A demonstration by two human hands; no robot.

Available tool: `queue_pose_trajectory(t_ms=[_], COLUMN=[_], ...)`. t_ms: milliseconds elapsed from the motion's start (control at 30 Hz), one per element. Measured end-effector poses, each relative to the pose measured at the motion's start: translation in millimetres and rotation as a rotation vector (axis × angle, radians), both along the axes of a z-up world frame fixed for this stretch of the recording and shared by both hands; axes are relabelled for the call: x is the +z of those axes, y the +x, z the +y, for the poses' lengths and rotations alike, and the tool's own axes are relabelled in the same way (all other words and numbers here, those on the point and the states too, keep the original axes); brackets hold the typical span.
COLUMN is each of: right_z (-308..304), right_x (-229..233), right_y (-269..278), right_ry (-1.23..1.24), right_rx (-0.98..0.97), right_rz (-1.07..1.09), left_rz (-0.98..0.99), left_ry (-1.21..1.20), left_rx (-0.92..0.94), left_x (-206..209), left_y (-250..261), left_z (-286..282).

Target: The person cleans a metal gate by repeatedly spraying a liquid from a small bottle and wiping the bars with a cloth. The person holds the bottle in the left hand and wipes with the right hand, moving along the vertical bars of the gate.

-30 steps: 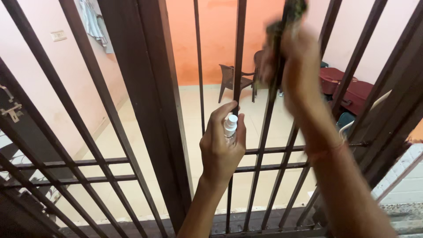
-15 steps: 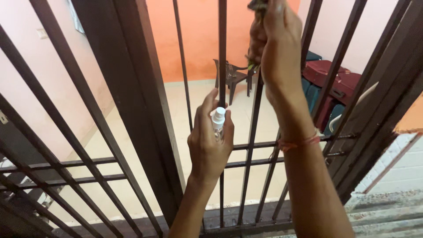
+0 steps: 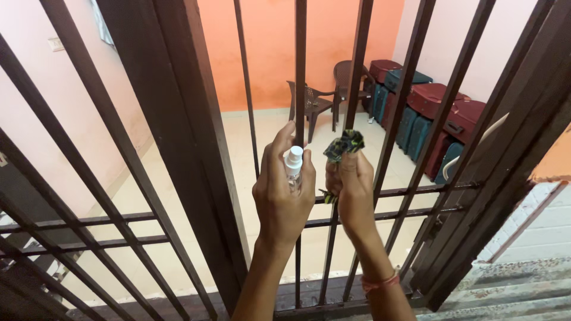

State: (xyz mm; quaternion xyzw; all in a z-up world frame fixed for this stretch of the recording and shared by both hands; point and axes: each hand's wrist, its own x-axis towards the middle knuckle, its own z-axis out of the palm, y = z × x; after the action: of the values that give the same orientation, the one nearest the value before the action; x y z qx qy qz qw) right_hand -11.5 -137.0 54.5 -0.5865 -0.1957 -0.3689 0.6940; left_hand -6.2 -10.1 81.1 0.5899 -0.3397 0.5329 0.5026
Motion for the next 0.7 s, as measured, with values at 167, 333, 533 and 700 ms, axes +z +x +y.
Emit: queue_pose_trajectory(t_ms=[167,333,533,700], right_z=[3,-4,-11,-13], right_x=[-13,51,184,203], right_y=[6,1,4,11], right_ry=[0.030,-0.163,-0.183,-0.244], right_rx=[-0.043,-0.202,-0.111,-0.088], right_rz=[-0.046,-0.112,-0.114,-0.197], left_rz=[0.030,-0.006,0.010,0.029], left_ry=[0.003,0.003,0.020,0.020], left_rx=[-0.012,-0.016,-0.036,-0.044], left_x=[-1,3,1,2], left_y=[-1,-5,-1,-1], left_z=[1,5,5,5])
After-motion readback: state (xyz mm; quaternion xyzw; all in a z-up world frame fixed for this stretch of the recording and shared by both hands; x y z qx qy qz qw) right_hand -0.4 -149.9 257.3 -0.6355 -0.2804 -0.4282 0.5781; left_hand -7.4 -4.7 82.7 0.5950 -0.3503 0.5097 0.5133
